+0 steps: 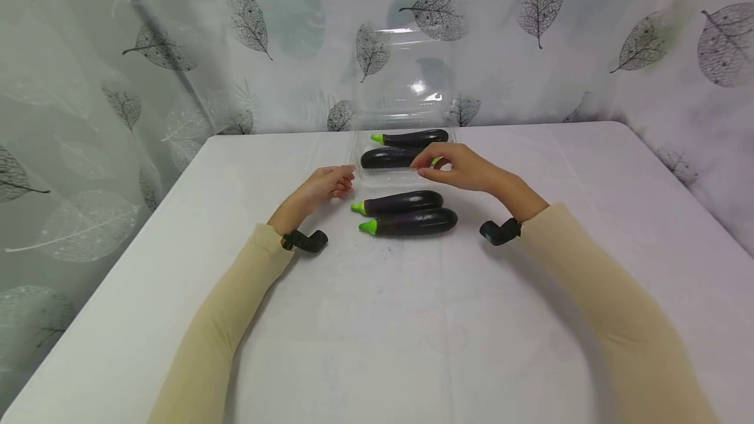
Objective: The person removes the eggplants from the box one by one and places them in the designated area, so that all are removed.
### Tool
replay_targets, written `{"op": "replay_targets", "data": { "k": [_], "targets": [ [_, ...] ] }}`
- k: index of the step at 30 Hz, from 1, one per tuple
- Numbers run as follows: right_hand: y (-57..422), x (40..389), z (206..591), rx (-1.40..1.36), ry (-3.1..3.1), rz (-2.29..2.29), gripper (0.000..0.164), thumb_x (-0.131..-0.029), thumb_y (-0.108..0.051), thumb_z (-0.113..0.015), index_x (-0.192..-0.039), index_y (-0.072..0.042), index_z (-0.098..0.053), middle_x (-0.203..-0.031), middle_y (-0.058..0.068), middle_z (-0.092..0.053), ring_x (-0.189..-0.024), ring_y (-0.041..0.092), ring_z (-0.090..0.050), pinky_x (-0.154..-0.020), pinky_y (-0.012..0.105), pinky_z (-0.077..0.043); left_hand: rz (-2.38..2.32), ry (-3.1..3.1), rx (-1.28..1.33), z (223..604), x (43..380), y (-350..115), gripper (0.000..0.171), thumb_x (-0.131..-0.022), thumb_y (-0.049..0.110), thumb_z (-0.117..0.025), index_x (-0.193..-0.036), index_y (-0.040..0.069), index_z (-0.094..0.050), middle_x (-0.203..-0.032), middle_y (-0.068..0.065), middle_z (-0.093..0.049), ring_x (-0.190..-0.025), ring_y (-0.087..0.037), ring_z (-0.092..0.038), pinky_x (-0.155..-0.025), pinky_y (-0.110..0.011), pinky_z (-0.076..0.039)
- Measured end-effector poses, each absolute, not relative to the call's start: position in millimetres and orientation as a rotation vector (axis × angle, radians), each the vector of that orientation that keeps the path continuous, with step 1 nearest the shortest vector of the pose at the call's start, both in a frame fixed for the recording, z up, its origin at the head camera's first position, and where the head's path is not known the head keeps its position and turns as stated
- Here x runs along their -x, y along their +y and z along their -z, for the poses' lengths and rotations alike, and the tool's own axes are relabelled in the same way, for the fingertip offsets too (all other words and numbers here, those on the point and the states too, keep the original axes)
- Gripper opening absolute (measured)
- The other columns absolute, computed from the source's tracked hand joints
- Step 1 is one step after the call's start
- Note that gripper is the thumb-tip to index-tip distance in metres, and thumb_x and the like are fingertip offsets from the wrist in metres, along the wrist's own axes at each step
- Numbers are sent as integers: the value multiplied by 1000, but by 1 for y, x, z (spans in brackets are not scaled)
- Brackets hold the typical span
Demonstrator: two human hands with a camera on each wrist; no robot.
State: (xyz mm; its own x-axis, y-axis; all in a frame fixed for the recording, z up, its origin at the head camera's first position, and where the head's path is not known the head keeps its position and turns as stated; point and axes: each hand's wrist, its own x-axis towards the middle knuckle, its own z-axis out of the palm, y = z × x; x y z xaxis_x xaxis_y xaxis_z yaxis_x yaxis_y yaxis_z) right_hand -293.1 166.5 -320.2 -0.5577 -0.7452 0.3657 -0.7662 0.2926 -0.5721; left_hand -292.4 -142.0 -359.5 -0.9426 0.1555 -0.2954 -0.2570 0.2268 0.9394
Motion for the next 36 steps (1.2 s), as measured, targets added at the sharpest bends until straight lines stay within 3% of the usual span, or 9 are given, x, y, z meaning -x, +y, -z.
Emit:
{"op": "replay_targets", "data": {
  "k": [9, 15, 18, 25, 36],
  "targets": [
    [157, 301, 318, -1463, -2484, -1154, 22, -89, 8, -64, -110, 3, -66, -108, 15, -66, -97, 8, -58, -84, 15, -48, -1765, 2181, 84, 359, 291, -142, 44, -99, 36, -57, -116, -5, -59, -87, -2, -56, -79, -11, -57, -71, -21, -48],
    [153, 307, 319, -1425, -2508, -1203, 20, -92, 6, -62, -110, 2, -67, -109, 19, -65, -98, 20, -60, -85, 14, -48, -1773, 2168, 104, 359, 292, -143, 44, -98, 36, -58, -115, -4, -59, -87, -2, -56, -78, -11, -57, -70, -21, -48],
    [153, 311, 320, -1398, -2556, -1187, 19, -93, 2, -62, -112, 4, -65, -110, 19, -64, -100, 27, -60, -87, 20, -50, -1776, 2168, 96, 359, 292, -143, 44, -98, 37, -58, -116, -4, -59, -88, -2, -56, -79, -12, -57, -70, -21, -48],
    [154, 321, 326, -1299, -2696, -1156, 21, -94, -1, -62, -114, 6, -64, -114, 21, -63, -104, 32, -59, -92, 48, -50, -1773, 2169, 83, 359, 292, -143, 43, -98, 36, -58, -115, -4, -59, -86, -1, -57, -78, -11, -57, -70, -21, -48],
    [150, 334, 330, -1220, -2784, -1134, 25, -96, -7, -61, -119, 5, -62, -117, 20, -63, -104, 29, -59, -92, 49, -50, -1799, 2152, 97, 361, 293, -143, 42, -98, 36, -58, -112, -4, -60, -85, -1, -56, -78, -11, -58, -69, -20, -49]
  ]
}}
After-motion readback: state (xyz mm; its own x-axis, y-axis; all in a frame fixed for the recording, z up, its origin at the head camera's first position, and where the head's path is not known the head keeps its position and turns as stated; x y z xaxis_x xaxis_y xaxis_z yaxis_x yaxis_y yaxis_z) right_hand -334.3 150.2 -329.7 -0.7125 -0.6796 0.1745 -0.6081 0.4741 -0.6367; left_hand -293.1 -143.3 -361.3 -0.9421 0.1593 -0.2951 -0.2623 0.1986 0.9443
